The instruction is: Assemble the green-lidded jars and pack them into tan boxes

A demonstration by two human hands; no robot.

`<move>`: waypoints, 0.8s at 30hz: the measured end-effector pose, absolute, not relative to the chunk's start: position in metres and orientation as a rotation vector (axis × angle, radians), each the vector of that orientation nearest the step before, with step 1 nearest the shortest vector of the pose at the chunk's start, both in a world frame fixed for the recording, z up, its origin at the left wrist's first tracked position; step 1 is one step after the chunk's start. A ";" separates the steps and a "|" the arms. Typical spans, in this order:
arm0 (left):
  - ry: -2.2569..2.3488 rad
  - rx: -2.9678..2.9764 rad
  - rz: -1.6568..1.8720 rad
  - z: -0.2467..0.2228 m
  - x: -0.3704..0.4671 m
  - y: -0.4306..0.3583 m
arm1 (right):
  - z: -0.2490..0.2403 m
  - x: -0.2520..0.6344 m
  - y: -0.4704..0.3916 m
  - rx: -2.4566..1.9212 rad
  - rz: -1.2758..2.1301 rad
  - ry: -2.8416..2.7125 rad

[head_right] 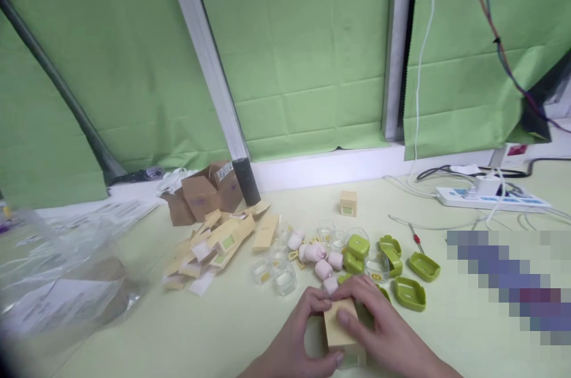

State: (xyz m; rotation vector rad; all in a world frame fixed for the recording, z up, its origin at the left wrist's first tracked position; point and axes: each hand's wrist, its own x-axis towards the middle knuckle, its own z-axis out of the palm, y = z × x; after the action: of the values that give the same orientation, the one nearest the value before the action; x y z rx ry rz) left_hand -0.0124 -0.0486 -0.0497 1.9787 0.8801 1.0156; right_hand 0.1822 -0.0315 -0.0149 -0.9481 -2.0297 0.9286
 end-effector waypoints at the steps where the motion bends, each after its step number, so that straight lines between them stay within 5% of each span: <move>1: 0.884 1.980 1.037 -0.051 -0.013 -0.047 | -0.013 0.185 -0.033 -0.909 0.915 -2.113; 6: 0.785 2.160 1.226 -0.044 -0.028 -0.037 | -0.001 0.205 -0.017 -0.938 0.785 -2.144; 10: 1.298 2.314 1.398 -0.017 -0.060 -0.024 | 0.029 0.228 0.044 -1.269 0.376 -1.854; 17: 1.859 2.439 0.850 0.016 -0.099 -0.014 | 0.029 0.248 0.146 -1.656 0.227 -1.873; 24: 1.886 2.452 0.592 0.010 -0.089 -0.020 | 0.016 0.222 0.124 -1.413 0.160 -2.078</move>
State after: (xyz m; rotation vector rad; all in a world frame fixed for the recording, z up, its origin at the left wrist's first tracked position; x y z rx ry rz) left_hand -0.0888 -0.0203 0.0103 2.4518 1.8856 0.5918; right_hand 0.2221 0.1238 0.0164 -1.4135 -2.0778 0.1601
